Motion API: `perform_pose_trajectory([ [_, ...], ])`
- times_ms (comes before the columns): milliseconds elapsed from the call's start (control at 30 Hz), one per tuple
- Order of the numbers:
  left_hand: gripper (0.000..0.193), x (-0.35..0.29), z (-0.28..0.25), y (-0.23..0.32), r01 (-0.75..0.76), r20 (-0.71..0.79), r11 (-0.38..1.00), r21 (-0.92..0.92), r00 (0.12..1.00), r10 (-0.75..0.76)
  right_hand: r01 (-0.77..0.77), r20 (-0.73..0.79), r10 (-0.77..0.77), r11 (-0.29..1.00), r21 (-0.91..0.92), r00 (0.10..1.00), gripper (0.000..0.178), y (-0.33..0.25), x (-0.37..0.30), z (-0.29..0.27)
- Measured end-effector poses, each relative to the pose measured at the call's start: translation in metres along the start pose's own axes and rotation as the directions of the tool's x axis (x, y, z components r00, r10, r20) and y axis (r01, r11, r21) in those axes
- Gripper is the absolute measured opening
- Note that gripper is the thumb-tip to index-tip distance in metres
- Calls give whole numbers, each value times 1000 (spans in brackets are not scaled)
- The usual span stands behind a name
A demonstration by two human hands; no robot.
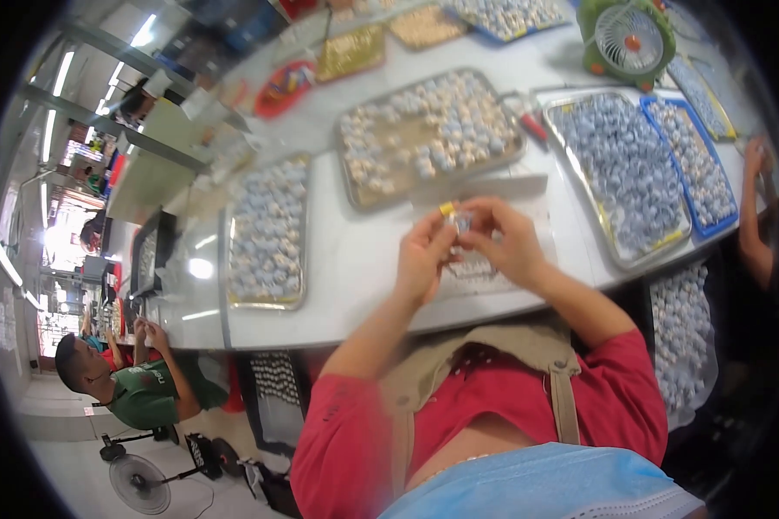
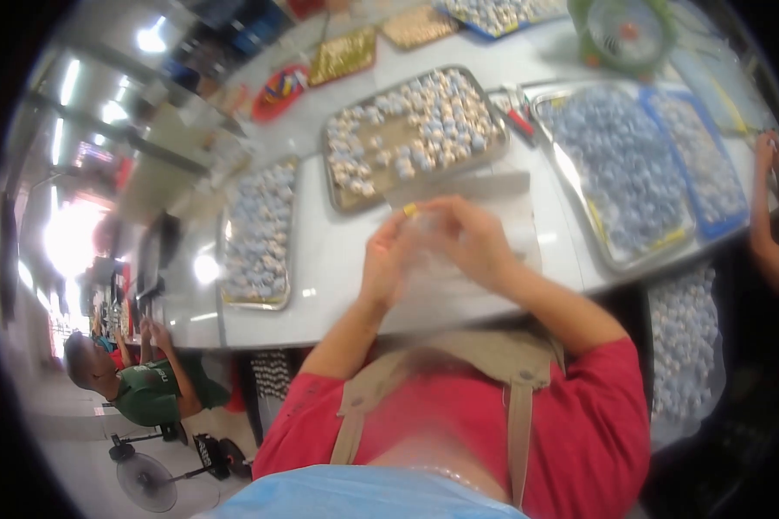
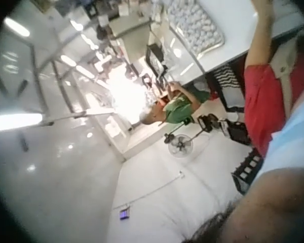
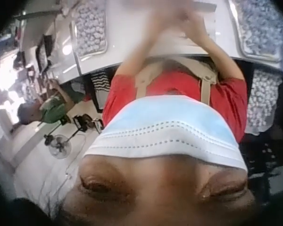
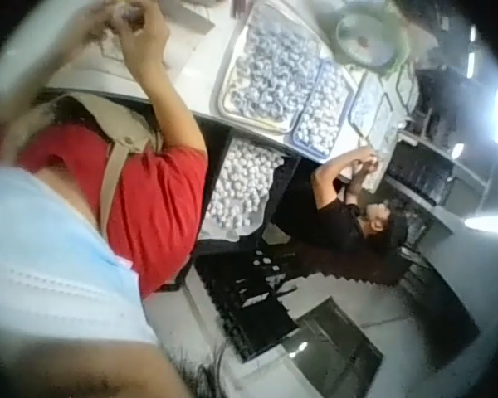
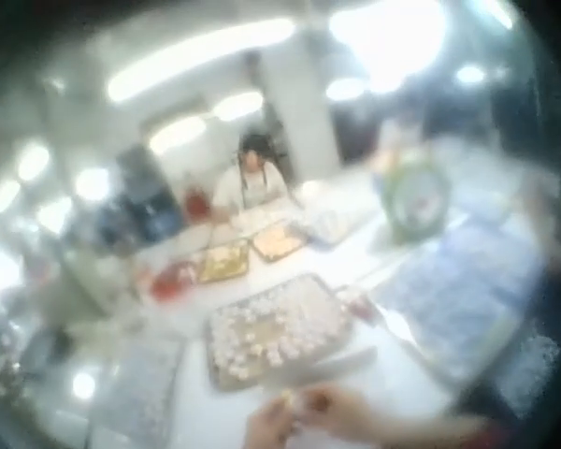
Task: The person assembles small toy figurine parts by hand, joining them with glue from a bottle.
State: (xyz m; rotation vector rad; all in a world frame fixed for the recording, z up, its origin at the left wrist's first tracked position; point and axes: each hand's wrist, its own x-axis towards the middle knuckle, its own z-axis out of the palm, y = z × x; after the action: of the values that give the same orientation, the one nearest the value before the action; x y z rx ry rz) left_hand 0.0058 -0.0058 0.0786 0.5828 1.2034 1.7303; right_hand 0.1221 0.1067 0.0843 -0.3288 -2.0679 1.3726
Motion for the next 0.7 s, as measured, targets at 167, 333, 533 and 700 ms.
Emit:
perform_pose_trajectory([
  [167,33,-5,14,4,130,-20,991,10,991,-130,137,-44,-140,988,-66,989,36,-34,-12,-16],
  [333,33,5,-5,5,77,24,985,155,996,-82,551,-299,-552,829,-95,779,34,-71,1,-61],
  [533,33,8,-4,20,300,-46,950,-91,951,-305,520,84,-518,815,-256,851,19,-78,7,-77],
  [700,34,12,-24,-6,265,17,961,-84,964,-264,383,-47,-418,867,-318,907,21,-18,3,-35],
])
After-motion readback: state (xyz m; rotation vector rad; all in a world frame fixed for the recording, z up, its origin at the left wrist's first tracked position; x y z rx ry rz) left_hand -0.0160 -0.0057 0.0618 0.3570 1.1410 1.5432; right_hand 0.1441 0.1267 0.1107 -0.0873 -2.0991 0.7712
